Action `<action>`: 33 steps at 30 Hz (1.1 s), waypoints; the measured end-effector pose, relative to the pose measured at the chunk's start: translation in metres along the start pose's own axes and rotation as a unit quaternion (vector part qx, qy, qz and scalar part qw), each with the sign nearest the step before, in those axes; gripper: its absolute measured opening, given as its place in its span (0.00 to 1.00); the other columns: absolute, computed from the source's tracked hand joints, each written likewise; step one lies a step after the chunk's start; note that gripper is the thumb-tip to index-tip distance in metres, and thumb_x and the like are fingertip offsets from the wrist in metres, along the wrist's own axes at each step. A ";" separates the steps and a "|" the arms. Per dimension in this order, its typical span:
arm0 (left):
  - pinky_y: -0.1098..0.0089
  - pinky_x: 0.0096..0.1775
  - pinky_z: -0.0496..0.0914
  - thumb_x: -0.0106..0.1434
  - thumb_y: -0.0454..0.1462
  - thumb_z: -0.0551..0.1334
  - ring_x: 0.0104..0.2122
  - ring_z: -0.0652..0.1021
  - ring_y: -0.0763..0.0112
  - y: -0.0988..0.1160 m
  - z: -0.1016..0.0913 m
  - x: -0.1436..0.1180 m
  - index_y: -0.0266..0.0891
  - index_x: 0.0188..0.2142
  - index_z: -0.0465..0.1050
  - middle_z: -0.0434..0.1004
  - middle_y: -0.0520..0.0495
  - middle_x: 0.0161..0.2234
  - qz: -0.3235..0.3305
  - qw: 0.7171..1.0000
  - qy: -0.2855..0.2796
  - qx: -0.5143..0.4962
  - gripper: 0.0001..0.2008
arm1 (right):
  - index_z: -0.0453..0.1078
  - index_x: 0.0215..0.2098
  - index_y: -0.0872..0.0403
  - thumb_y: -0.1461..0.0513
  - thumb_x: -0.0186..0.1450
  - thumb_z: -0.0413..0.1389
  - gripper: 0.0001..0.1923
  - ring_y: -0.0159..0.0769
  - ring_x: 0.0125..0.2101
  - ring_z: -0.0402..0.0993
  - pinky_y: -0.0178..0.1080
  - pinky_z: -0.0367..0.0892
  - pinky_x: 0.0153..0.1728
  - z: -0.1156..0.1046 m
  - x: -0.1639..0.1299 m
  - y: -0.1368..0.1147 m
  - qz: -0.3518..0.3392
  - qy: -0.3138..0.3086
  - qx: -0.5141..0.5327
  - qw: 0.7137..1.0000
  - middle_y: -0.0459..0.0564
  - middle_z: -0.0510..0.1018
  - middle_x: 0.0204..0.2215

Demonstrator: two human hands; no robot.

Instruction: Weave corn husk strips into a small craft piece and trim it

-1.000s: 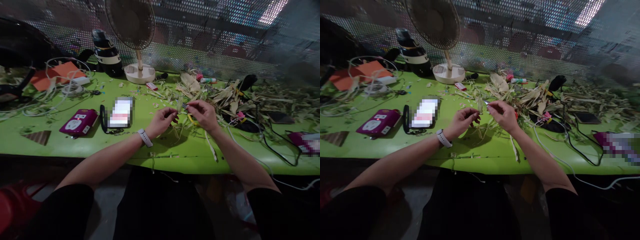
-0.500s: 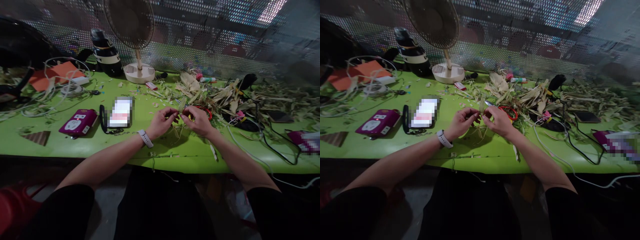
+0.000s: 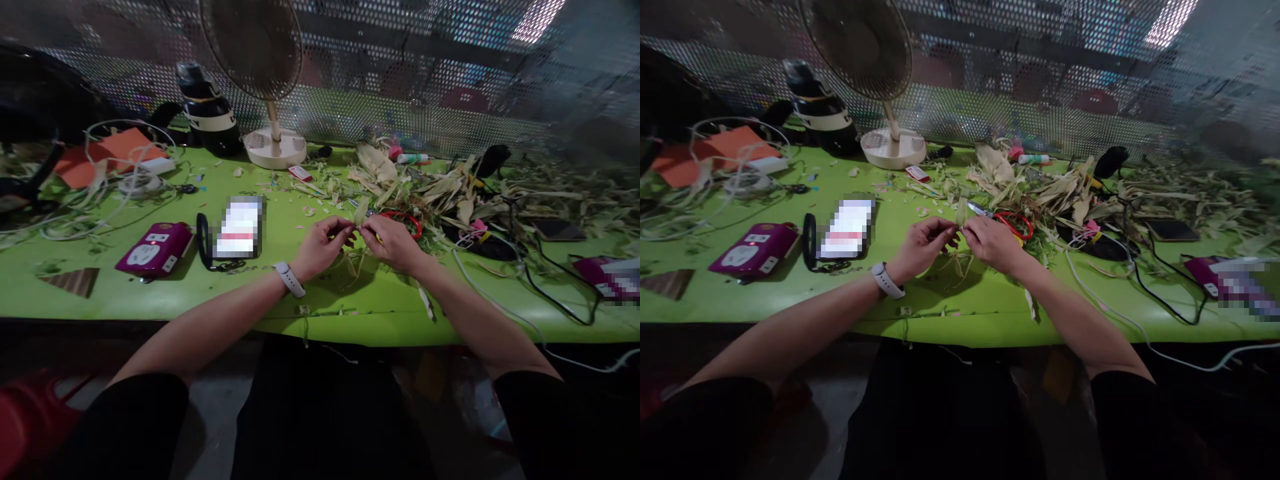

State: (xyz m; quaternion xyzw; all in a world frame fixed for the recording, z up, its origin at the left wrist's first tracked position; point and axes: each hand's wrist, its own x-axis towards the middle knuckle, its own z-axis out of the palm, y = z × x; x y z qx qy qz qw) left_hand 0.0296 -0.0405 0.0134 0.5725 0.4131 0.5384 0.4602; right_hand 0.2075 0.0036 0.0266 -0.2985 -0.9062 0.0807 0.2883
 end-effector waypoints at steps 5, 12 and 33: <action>0.75 0.27 0.71 0.56 0.41 0.66 0.29 0.78 0.74 0.002 -0.001 -0.001 0.35 0.35 0.72 0.78 0.48 0.30 -0.030 0.998 0.003 -0.050 0.11 | 0.62 0.30 0.52 0.59 0.67 0.48 0.09 0.30 0.23 0.63 0.34 0.59 0.28 -0.004 0.001 -0.005 0.055 -0.008 0.131 0.990 0.44 0.69 0.22; 0.78 0.25 0.70 0.52 0.40 0.68 0.31 0.78 0.74 0.001 -0.004 0.001 0.36 0.35 0.72 0.78 0.48 0.33 -0.108 0.984 -0.007 -0.140 0.13 | 0.65 0.31 0.53 0.58 0.66 0.50 0.08 0.28 0.22 0.62 0.33 0.58 0.26 -0.008 0.001 -0.004 0.069 -0.041 0.180 0.980 0.43 0.69 0.21; 0.74 0.29 0.75 0.50 0.37 0.70 0.29 0.79 0.74 0.001 -0.001 0.000 0.36 0.31 0.71 0.77 0.52 0.29 -0.101 0.971 -0.003 -0.218 0.12 | 0.63 0.29 0.53 0.55 0.60 0.56 0.11 0.24 0.16 0.61 0.30 0.55 0.17 -0.004 0.004 -0.011 0.217 -0.051 0.412 0.883 0.39 0.68 0.17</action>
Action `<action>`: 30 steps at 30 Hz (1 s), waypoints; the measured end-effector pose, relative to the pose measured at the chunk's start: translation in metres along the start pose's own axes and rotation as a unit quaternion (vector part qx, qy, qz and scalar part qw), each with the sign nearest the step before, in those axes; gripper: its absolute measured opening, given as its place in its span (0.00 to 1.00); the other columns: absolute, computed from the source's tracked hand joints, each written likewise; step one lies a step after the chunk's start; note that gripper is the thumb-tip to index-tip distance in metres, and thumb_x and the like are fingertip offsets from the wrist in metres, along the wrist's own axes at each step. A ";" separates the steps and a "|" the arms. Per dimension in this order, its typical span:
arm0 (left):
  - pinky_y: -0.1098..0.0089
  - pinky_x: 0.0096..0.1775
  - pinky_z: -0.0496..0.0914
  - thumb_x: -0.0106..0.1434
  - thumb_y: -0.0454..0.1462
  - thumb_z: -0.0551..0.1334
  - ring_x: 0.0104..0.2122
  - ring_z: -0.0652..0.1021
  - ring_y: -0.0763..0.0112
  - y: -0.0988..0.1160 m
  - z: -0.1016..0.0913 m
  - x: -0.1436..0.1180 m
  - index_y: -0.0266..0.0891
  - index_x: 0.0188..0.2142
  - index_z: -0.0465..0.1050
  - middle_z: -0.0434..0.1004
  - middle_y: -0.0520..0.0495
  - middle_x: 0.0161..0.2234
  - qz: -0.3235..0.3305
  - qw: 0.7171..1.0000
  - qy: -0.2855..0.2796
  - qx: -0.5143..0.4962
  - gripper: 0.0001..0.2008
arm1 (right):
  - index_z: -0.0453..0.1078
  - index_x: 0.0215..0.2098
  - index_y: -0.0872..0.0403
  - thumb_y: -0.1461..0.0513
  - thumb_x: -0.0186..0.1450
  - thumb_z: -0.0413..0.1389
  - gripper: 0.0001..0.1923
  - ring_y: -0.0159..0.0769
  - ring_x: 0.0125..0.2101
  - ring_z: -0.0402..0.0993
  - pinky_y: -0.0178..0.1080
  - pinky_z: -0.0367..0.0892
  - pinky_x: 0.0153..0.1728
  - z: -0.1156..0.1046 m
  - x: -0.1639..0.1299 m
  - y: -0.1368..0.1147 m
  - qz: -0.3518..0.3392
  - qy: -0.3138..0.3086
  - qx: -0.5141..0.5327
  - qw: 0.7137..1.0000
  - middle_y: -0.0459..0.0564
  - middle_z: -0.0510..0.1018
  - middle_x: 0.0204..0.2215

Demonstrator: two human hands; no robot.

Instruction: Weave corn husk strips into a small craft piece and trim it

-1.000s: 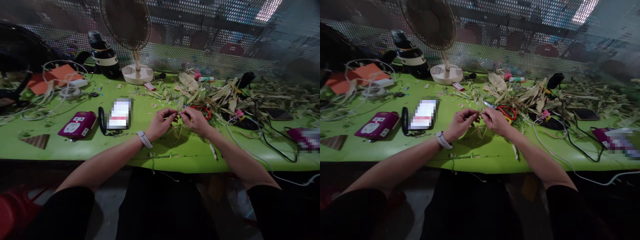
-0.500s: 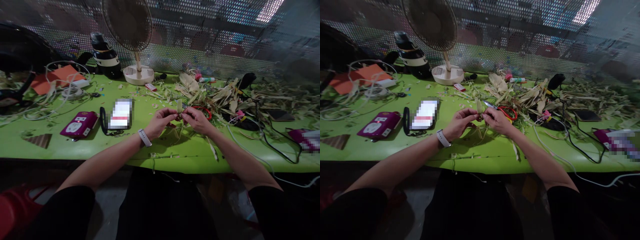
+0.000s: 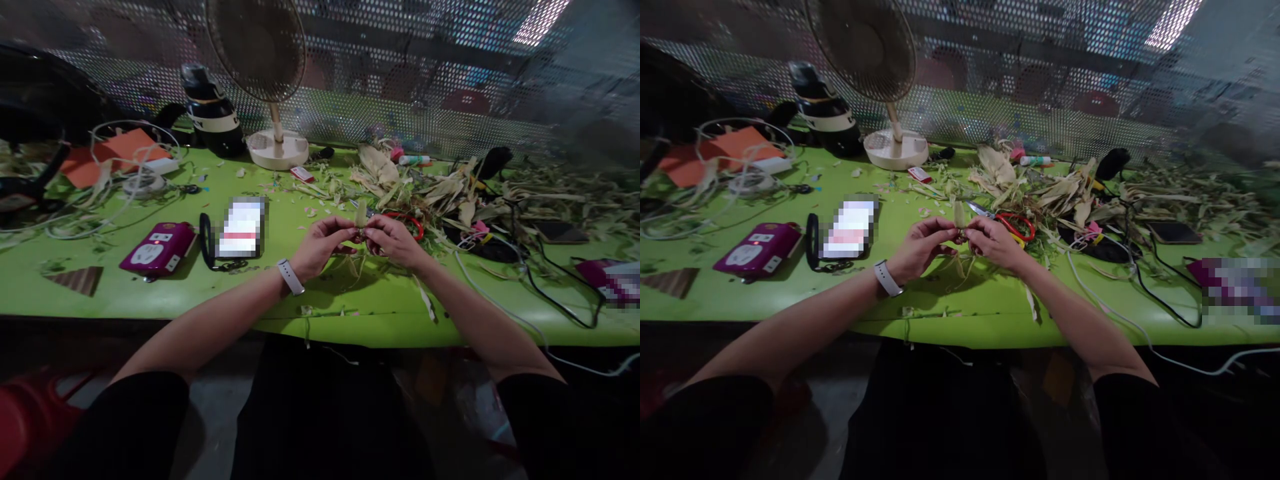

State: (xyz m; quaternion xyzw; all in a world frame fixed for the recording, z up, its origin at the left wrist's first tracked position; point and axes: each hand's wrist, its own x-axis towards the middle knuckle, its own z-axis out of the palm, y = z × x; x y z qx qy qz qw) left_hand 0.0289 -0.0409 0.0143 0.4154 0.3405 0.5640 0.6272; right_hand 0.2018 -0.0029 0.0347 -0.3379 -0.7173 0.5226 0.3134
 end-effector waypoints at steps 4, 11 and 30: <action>0.72 0.30 0.76 0.50 0.38 0.70 0.29 0.79 0.74 -0.002 -0.001 0.000 0.36 0.31 0.70 0.77 0.52 0.29 0.000 1.000 0.008 -0.003 0.13 | 0.62 0.28 0.53 0.54 0.56 0.58 0.13 0.23 0.13 0.58 0.29 0.50 0.14 0.005 0.000 -0.004 0.090 0.015 0.117 0.989 0.38 0.67 0.16; 0.72 0.31 0.77 0.49 0.39 0.72 0.29 0.78 0.75 -0.001 -0.001 -0.003 0.35 0.31 0.70 0.77 0.52 0.29 0.051 0.998 -0.017 0.043 0.15 | 0.63 0.25 0.53 0.58 0.54 0.58 0.09 0.22 0.11 0.53 0.29 0.45 0.11 0.004 -0.002 -0.012 0.142 0.015 0.172 0.975 0.39 0.66 0.13; 0.76 0.28 0.74 0.49 0.39 0.71 0.27 0.78 0.76 0.006 0.002 -0.002 0.35 0.31 0.71 0.76 0.52 0.27 -0.026 1.000 0.007 0.001 0.14 | 0.60 0.30 0.53 0.59 0.65 0.49 0.07 0.27 0.21 0.57 0.33 0.54 0.25 -0.001 -0.006 -0.004 -0.129 0.020 -0.207 0.970 0.41 0.64 0.20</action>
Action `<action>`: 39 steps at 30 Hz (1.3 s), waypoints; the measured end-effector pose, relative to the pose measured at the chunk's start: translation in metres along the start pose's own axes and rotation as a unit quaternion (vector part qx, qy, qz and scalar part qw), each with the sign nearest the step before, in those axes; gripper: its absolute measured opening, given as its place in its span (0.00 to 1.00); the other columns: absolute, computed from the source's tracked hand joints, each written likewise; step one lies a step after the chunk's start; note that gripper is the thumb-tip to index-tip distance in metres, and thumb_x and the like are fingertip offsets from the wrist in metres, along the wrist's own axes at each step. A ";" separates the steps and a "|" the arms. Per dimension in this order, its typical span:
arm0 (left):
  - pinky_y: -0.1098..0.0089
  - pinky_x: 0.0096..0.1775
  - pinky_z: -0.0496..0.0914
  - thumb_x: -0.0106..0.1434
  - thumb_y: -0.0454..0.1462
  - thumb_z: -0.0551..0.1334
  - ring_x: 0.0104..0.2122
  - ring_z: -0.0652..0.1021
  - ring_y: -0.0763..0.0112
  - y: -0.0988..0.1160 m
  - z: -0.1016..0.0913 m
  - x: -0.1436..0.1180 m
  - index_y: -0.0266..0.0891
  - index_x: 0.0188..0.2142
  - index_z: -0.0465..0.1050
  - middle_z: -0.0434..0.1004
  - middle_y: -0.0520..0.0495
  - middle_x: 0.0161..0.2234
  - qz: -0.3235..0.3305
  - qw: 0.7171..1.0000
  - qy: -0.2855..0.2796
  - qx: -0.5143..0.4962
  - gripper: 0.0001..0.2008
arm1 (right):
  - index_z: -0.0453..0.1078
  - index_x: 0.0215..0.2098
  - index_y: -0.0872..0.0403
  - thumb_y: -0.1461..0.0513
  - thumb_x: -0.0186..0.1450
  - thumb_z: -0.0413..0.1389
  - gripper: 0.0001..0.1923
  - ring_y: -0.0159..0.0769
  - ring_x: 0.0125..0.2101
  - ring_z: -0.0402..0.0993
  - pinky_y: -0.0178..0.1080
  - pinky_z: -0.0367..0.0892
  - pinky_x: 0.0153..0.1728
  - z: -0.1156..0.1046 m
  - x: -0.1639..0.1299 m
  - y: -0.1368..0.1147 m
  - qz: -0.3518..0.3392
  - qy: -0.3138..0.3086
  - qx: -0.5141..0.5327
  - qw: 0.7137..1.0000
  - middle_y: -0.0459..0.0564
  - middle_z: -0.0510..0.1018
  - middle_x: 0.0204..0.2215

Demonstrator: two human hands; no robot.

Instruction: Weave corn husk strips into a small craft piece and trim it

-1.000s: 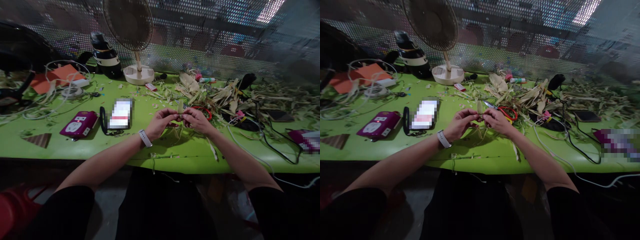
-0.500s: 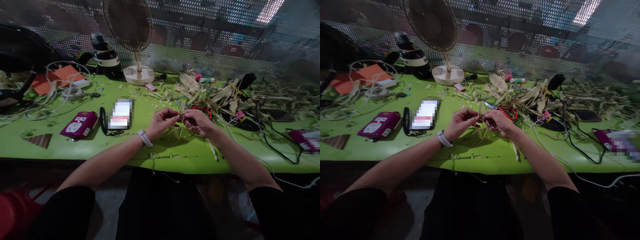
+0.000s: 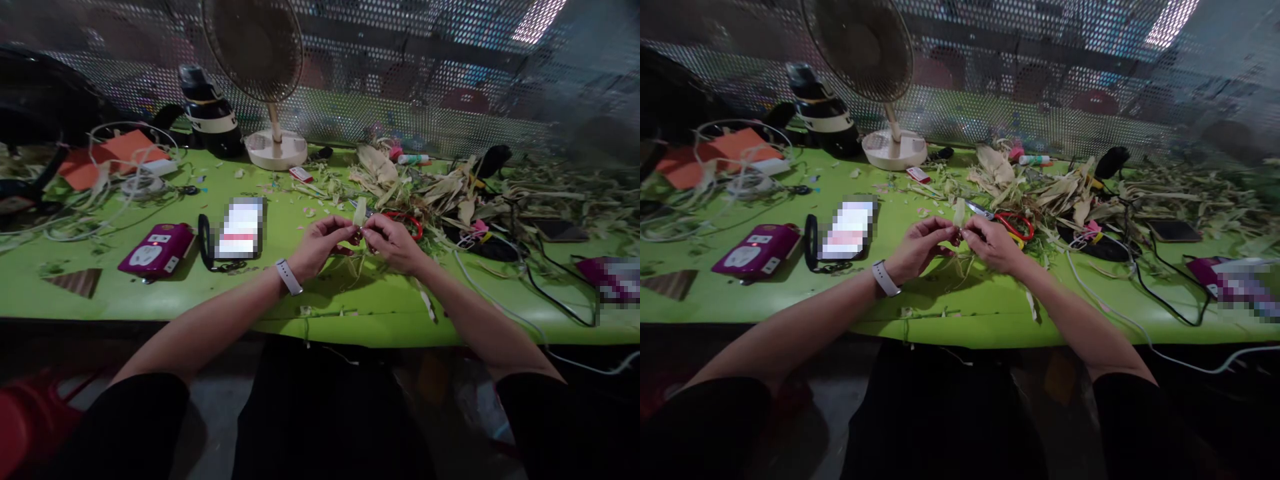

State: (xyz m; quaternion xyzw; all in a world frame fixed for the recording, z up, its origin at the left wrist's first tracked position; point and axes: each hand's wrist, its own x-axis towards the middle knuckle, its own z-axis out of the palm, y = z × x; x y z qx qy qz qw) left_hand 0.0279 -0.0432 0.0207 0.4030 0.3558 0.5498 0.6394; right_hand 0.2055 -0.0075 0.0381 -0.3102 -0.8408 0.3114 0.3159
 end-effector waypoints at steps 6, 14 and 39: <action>0.77 0.24 0.72 0.49 0.37 0.70 0.27 0.78 0.75 0.000 -0.002 0.002 0.36 0.32 0.71 0.77 0.52 0.27 -0.029 0.999 0.003 -0.029 0.12 | 0.62 0.30 0.54 0.58 0.66 0.51 0.08 0.26 0.22 0.57 0.33 0.55 0.25 -0.002 0.002 0.001 0.014 -0.014 0.041 0.999 0.41 0.64 0.21; 0.74 0.26 0.74 0.49 0.35 0.69 0.25 0.79 0.75 -0.005 -0.004 0.002 0.37 0.31 0.70 0.77 0.54 0.26 0.021 0.999 -0.012 -0.044 0.11 | 0.62 0.30 0.53 0.54 0.61 0.55 0.11 0.22 0.16 0.56 0.30 0.49 0.16 0.002 0.002 -0.003 0.173 -0.061 0.270 0.945 0.38 0.65 0.18; 0.79 0.25 0.71 0.50 0.29 0.66 0.21 0.76 0.80 -0.001 0.000 0.003 0.34 0.28 0.70 0.75 0.53 0.22 -0.075 0.991 0.030 -0.108 0.06 | 0.61 0.32 0.53 0.59 0.65 0.50 0.07 0.29 0.24 0.60 0.34 0.57 0.28 0.003 0.000 -0.002 -0.055 0.017 -0.075 0.996 0.44 0.67 0.23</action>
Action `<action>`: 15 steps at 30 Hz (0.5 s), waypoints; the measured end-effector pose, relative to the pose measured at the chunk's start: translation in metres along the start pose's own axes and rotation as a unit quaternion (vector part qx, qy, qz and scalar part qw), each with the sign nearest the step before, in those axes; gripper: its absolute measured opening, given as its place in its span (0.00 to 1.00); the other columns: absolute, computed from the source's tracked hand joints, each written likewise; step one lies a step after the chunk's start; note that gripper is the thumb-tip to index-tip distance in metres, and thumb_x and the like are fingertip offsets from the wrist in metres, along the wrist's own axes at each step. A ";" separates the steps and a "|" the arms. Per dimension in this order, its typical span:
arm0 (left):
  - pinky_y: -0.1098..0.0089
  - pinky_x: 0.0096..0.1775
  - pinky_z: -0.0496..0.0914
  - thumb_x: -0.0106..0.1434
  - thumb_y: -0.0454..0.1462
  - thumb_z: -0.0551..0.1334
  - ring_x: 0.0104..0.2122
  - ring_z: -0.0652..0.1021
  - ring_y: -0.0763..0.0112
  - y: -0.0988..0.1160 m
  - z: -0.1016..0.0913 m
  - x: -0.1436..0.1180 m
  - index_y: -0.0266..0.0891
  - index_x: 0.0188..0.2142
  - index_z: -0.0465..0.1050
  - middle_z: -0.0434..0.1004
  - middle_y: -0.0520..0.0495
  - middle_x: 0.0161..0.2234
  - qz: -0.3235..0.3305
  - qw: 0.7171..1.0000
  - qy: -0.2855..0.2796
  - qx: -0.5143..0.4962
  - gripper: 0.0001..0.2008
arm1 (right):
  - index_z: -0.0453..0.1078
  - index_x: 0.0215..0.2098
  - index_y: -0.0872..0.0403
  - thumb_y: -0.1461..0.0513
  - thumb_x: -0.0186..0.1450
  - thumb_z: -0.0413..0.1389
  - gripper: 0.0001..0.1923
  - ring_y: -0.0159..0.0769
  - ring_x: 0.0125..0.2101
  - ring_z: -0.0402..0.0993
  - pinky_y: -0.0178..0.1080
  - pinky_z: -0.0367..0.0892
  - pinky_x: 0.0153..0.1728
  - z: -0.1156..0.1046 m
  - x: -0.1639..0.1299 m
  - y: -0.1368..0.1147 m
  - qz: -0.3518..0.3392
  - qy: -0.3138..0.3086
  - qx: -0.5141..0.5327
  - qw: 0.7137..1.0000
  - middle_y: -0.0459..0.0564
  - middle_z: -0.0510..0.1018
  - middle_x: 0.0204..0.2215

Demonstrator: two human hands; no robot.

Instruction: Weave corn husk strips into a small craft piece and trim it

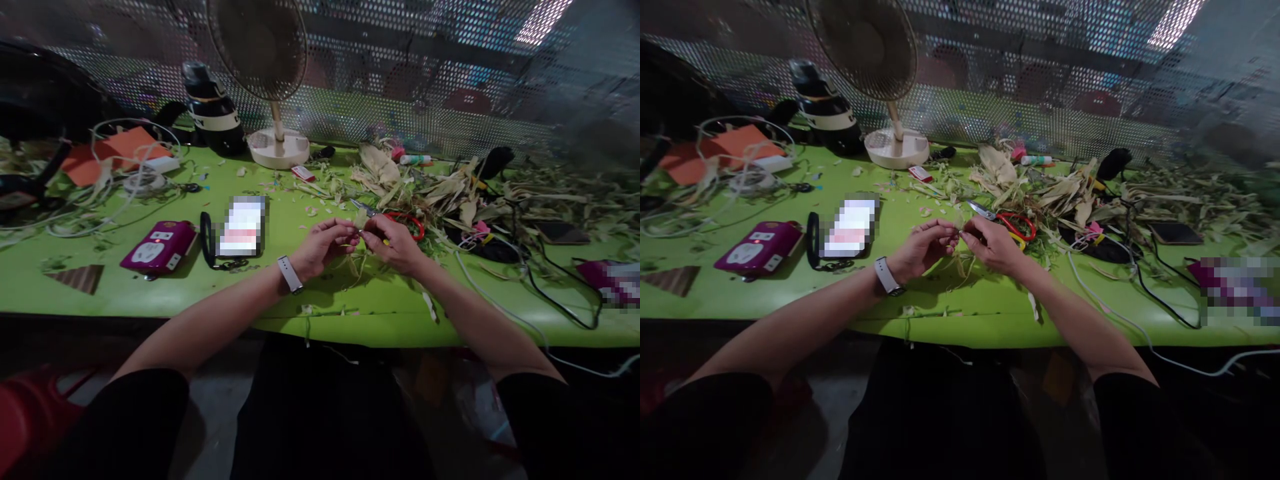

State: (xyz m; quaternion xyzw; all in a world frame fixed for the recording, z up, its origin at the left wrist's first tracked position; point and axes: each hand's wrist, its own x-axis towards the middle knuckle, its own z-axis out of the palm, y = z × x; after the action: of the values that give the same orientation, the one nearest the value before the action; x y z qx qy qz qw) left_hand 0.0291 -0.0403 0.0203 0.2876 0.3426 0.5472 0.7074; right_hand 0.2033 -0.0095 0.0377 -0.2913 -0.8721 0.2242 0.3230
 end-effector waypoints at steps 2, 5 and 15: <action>0.80 0.24 0.71 0.50 0.30 0.67 0.22 0.76 0.80 0.000 -0.001 0.000 0.34 0.29 0.70 0.76 0.53 0.23 0.005 1.000 -0.004 0.002 0.07 | 0.61 0.32 0.53 0.59 0.66 0.49 0.06 0.29 0.24 0.60 0.34 0.57 0.28 0.001 0.000 0.001 -0.004 0.011 -0.003 1.000 0.43 0.67 0.23; 0.79 0.24 0.71 0.48 0.34 0.70 0.25 0.77 0.78 0.000 -0.002 0.000 0.36 0.30 0.71 0.77 0.53 0.26 0.038 0.998 -0.020 0.043 0.11 | 0.61 0.33 0.52 0.58 0.67 0.49 0.07 0.29 0.23 0.60 0.34 0.57 0.27 0.002 0.000 0.002 0.032 0.007 0.046 0.998 0.42 0.66 0.23; 0.77 0.23 0.69 0.47 0.39 0.73 0.29 0.79 0.73 0.001 -0.008 0.002 0.38 0.31 0.73 0.78 0.51 0.28 0.127 0.976 -0.052 0.168 0.14 | 0.63 0.32 0.53 0.54 0.64 0.53 0.11 0.25 0.17 0.57 0.32 0.55 0.19 -0.006 0.004 0.000 0.171 -0.074 0.270 0.945 0.38 0.64 0.18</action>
State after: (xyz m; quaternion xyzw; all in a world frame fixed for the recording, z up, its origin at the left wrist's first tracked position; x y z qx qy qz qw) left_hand 0.0227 -0.0377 0.0156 0.4716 0.3528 0.5514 0.5908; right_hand 0.2049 -0.0057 0.0430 -0.3201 -0.7373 0.5240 0.2814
